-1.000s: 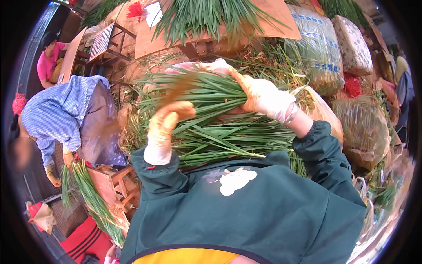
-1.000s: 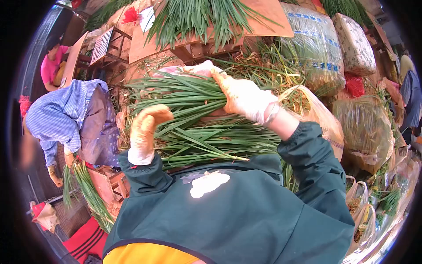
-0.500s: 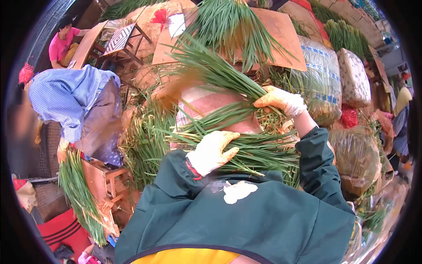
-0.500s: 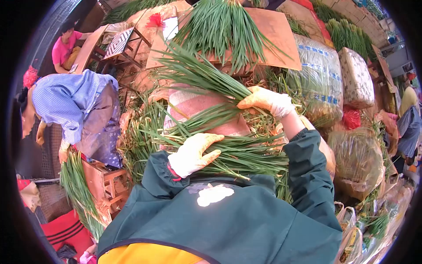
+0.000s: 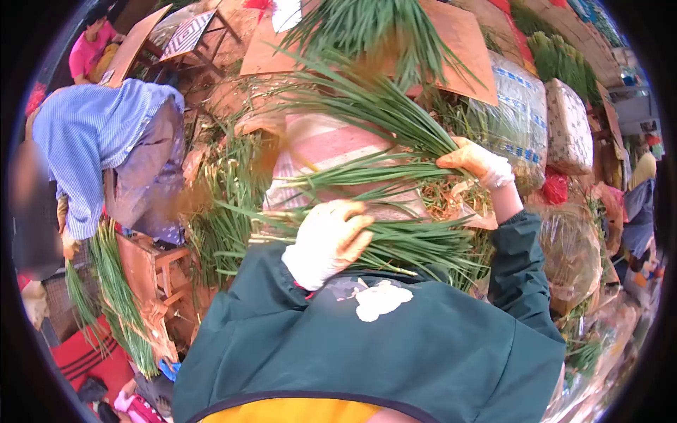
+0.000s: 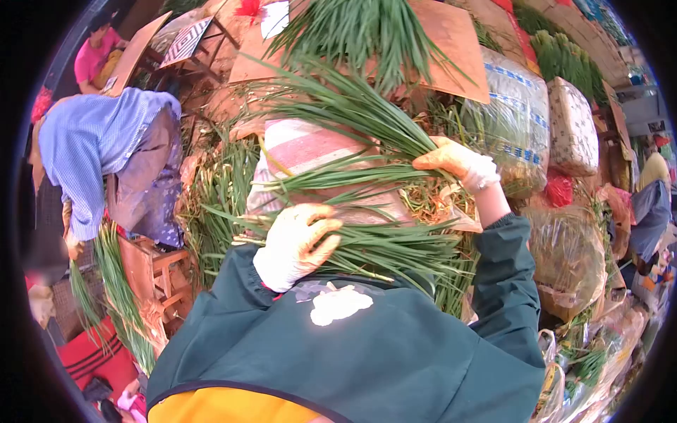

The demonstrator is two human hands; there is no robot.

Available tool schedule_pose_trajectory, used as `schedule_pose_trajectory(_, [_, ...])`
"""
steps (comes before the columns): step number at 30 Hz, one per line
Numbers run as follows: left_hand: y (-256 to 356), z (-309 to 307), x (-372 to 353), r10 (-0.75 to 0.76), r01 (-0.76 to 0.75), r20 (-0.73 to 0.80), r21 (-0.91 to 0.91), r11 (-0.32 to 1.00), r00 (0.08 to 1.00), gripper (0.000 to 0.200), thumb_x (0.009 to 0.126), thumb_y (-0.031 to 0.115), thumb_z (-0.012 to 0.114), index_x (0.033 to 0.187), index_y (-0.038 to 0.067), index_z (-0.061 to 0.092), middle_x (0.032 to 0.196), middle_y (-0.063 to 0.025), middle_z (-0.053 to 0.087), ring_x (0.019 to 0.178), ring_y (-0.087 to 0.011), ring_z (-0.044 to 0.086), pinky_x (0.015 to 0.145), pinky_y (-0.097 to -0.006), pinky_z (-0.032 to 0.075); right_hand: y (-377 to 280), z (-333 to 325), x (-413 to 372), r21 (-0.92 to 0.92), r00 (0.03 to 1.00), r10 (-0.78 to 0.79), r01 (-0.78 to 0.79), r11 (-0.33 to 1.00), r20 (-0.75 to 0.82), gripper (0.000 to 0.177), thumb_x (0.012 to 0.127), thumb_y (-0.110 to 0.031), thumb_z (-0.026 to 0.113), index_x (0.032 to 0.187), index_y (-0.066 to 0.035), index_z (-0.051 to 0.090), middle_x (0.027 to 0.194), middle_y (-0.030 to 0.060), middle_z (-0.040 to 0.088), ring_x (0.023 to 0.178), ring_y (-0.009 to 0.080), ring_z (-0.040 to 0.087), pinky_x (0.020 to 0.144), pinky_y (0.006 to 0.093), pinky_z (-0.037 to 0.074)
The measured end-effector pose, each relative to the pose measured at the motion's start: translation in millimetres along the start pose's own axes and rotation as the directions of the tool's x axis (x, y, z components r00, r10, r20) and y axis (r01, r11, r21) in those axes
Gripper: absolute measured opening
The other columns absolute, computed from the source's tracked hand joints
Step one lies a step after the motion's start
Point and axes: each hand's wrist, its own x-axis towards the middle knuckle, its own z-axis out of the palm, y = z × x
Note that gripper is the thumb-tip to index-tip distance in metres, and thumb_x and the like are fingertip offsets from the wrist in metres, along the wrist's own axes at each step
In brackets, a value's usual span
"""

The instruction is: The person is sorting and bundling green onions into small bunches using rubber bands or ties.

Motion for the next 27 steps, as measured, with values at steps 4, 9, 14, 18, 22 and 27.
schedule_pose_trajectory(4, [-2, 9, 45, -0.165, 0.166, -0.027, 0.232, 0.958, 0.986, 0.073, 0.073, 0.033, 0.072, 0.134, 0.005, 0.043, 0.120, -0.0168, 0.053, 0.114, -0.0324, 0.049, 0.097, -0.0419, 0.039, -7, 18, -5, 0.038, 0.996, 0.024, -0.021, 0.999, -0.084, 0.040, 0.081, -0.017, 0.072, 0.116, 0.000, 0.060, 0.096, 0.0006, 0.064, 0.088, 0.0096, 0.056, 0.079, 0.0257, 0.046])
schedule_pose_trajectory(9, [-31, 34, 35, -0.114, 0.086, 0.212, 0.137, 0.987, 0.971, 0.062, 0.078, 0.017, 0.066, 0.135, 0.006, 0.043, 0.094, -0.0140, 0.056, 0.083, -0.0313, 0.057, 0.071, -0.0401, 0.048, -5, 12, -22, 0.156, 0.972, 0.032, 0.005, 0.988, -0.232, 0.038, 0.081, -0.019, 0.072, 0.113, -0.002, 0.062, 0.096, 0.0044, 0.066, 0.085, 0.0119, 0.059, 0.078, 0.0251, 0.047])
schedule_pose_trajectory(14, [-24, 18, 9, 0.020, 0.063, 0.434, -0.174, 0.983, 0.901, 0.045, 0.080, 0.012, 0.060, 0.125, 0.011, 0.055, 0.086, -0.0164, 0.060, 0.080, -0.0344, 0.060, 0.071, -0.0423, 0.049, -14, -4, -45, 0.220, 0.967, -0.012, 0.070, 0.973, -0.255, 0.033, 0.082, -0.018, 0.069, 0.107, 0.002, 0.061, 0.080, 0.0056, 0.064, 0.068, 0.0120, 0.058, 0.069, 0.0244, 0.047])
schedule_pose_trajectory(18, [-15, -12, 30, 0.049, 0.087, 0.542, -0.222, 0.971, 0.839, 0.047, 0.084, 0.030, 0.066, 0.124, 0.007, 0.057, 0.103, -0.0158, 0.060, 0.099, -0.0335, 0.057, 0.087, -0.0395, 0.047, -26, -12, -65, 0.243, 0.941, -0.043, 0.131, 0.961, -0.335, 0.040, 0.077, -0.028, 0.072, 0.103, 0.001, 0.061, 0.069, 0.0006, 0.056, 0.055, 0.0085, 0.048, 0.052, 0.0202, 0.038])
schedule_pose_trajectory(22, [-11, -38, 82, -0.108, 0.187, 0.197, -0.447, 0.875, 0.974, 0.058, 0.079, 0.031, 0.073, 0.126, 0.003, 0.055, 0.122, -0.0173, 0.055, 0.116, -0.0312, 0.050, 0.099, -0.0397, 0.041, -23, -7, -76, 0.443, 0.955, -0.163, 0.261, 0.858, -0.248, 0.043, 0.080, -0.028, 0.067, 0.110, 0.002, 0.058, 0.063, -0.0036, 0.044, 0.050, 0.0063, 0.039, 0.049, 0.0219, 0.030])
schedule_pose_trajectory(27, [-6, -7, 150, -0.054, 0.490, 0.489, -0.872, 0.009, 0.871, 0.063, 0.092, 0.016, 0.061, 0.144, 0.000, 0.030, 0.144, -0.0178, 0.038, 0.131, -0.0203, 0.039, 0.107, -0.0313, 0.034, -43, 17, -70, 0.546, 0.966, -0.124, 0.230, 0.805, -0.225, 0.045, 0.076, -0.024, 0.073, 0.111, 0.000, 0.057, 0.063, -0.0046, 0.044, 0.050, 0.0064, 0.039, 0.049, 0.0222, 0.035])
